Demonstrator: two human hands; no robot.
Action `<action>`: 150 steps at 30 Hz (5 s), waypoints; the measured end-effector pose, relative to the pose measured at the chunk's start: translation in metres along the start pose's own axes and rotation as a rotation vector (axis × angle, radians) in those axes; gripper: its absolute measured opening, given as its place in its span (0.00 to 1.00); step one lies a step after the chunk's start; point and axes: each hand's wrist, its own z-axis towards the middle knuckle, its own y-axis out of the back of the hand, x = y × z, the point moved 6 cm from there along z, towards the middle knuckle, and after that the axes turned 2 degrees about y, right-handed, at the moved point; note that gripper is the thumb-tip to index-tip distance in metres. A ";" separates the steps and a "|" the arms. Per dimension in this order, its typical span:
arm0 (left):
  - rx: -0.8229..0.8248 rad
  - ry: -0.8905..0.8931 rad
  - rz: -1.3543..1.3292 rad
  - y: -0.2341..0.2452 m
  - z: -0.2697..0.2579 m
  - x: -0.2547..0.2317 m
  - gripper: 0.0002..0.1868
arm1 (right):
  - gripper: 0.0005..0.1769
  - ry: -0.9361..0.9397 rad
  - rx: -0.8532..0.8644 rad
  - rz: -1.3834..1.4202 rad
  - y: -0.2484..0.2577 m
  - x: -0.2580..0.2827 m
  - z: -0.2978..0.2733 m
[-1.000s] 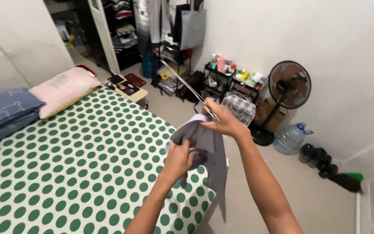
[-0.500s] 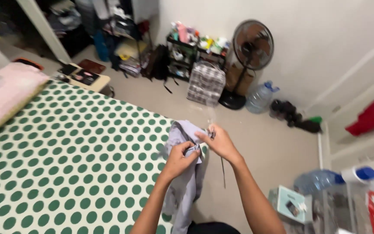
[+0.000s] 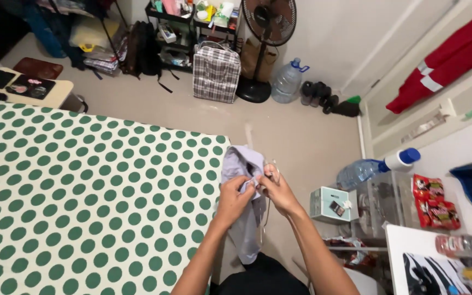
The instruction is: Organize and hang clothes in a closet.
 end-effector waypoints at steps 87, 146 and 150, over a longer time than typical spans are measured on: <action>-0.158 0.146 0.461 0.018 0.770 0.072 0.19 | 0.33 0.739 0.475 0.781 0.246 0.317 0.680; -0.745 -0.248 0.651 0.492 0.910 0.081 0.16 | 0.15 0.528 1.250 -0.680 -0.286 0.375 1.095; -0.629 -0.425 0.700 0.529 0.922 0.030 0.19 | 0.14 0.500 1.371 -0.632 -0.311 0.387 1.133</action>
